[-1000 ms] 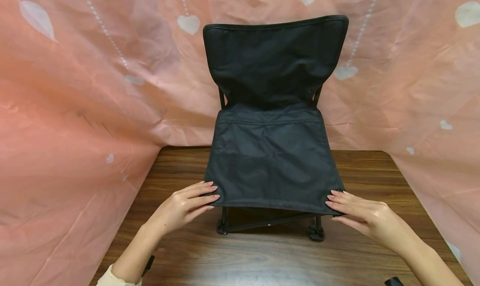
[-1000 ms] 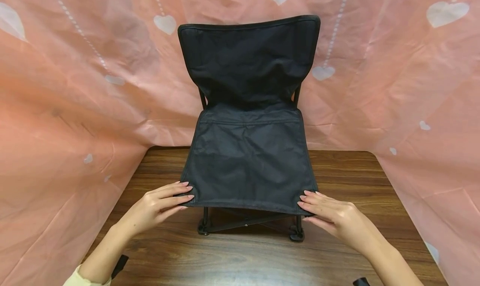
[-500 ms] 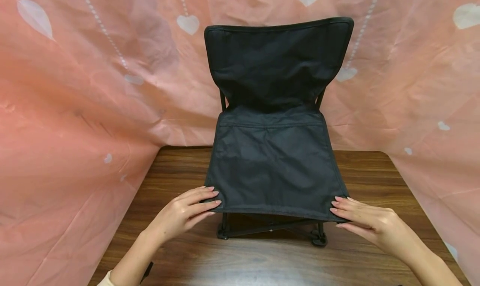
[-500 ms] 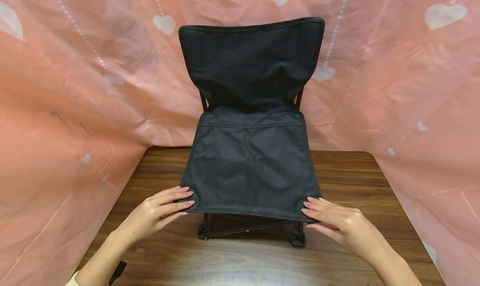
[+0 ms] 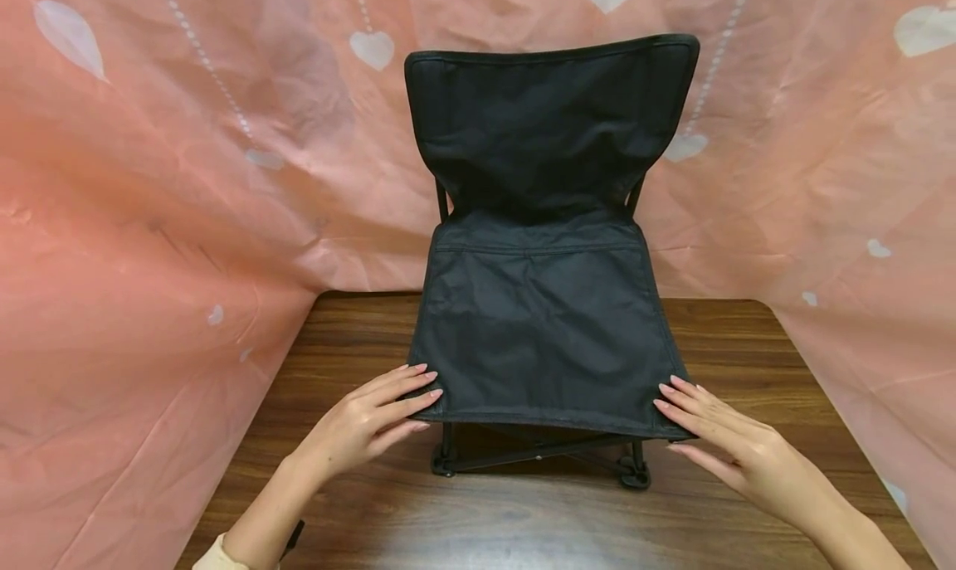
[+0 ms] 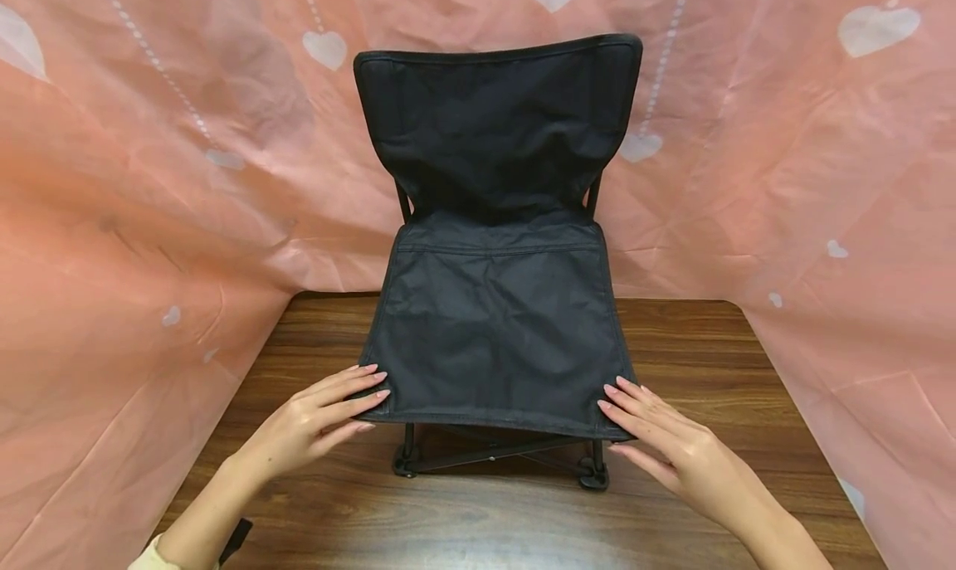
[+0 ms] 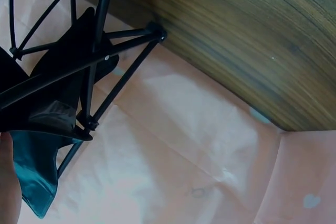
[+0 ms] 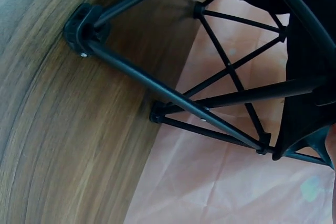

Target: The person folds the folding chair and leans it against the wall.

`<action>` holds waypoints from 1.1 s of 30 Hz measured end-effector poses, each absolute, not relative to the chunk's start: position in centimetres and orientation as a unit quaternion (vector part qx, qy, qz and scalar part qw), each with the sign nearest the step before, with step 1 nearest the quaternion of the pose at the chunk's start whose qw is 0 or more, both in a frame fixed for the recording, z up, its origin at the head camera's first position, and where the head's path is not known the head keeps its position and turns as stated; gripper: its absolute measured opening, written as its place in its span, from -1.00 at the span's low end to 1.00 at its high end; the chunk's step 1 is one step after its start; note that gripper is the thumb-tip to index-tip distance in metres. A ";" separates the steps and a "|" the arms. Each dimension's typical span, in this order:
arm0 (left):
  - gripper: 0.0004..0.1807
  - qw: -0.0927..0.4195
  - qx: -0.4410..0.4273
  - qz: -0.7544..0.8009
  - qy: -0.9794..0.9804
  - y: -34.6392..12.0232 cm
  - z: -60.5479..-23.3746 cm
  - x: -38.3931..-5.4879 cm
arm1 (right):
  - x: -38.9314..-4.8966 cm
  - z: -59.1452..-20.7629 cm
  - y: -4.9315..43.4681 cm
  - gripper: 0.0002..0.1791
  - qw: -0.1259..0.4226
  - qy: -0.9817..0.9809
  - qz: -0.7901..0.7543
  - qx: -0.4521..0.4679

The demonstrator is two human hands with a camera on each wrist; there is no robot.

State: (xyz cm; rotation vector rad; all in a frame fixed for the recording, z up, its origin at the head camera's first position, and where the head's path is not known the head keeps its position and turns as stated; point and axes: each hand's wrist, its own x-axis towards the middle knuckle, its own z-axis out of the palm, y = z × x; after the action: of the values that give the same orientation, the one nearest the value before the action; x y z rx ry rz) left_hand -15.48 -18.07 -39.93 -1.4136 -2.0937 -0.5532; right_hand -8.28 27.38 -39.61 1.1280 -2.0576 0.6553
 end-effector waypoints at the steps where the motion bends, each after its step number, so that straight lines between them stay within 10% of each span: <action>1: -0.62 0.273 -0.526 -0.206 -0.778 -18.1 -40.0 -15.5 | -8.3 -39.6 27.4 -0.48 0.344 -0.792 0.253 0.436; 33: -0.57 0.213 -0.552 -0.258 -0.763 -19.1 -39.9 -16.1 | -8.6 -38.7 27.2 -0.54 0.383 -0.766 0.237 0.458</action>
State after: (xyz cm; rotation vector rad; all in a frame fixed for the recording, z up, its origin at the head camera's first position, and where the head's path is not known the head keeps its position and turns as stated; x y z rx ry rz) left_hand -16.07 -19.13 -39.92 -1.5337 -2.1192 -0.7166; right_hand -8.64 27.16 -38.69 1.1670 -1.9538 0.6039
